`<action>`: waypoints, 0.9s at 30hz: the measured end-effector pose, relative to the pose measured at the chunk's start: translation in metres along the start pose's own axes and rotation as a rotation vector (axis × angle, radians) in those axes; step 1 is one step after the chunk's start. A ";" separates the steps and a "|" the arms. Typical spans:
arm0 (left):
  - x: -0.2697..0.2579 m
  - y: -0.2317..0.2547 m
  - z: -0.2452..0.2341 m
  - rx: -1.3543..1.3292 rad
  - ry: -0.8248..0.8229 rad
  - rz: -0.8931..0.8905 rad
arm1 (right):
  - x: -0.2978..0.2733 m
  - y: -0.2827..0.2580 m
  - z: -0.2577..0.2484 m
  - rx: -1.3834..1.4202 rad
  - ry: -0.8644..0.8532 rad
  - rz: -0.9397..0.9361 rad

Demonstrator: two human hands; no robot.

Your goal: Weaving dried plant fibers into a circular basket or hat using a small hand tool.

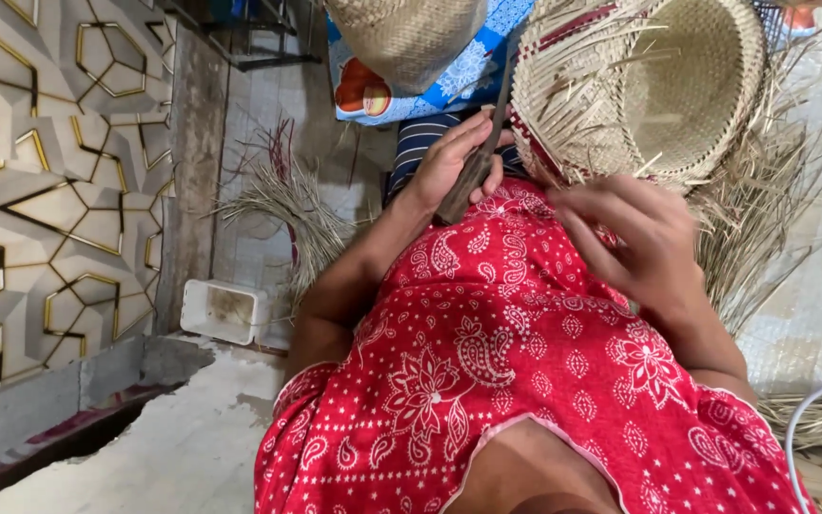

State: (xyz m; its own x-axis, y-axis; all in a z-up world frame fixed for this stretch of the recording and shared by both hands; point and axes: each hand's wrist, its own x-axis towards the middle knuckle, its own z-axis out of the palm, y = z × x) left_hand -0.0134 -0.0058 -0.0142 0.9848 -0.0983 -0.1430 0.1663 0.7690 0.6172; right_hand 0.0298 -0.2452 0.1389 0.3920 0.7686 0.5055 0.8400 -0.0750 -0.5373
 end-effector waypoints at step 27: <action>0.009 -0.047 -0.040 0.043 0.026 0.088 | 0.000 0.052 0.054 -0.311 -0.139 0.325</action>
State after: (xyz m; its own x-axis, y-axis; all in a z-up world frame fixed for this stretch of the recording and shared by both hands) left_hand -0.0149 -0.0178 -0.0756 0.9943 -0.0149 -0.1060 0.0817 0.7459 0.6611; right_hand 0.0536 -0.2147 0.0748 0.6171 0.7500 0.2380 0.7630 -0.4964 -0.4140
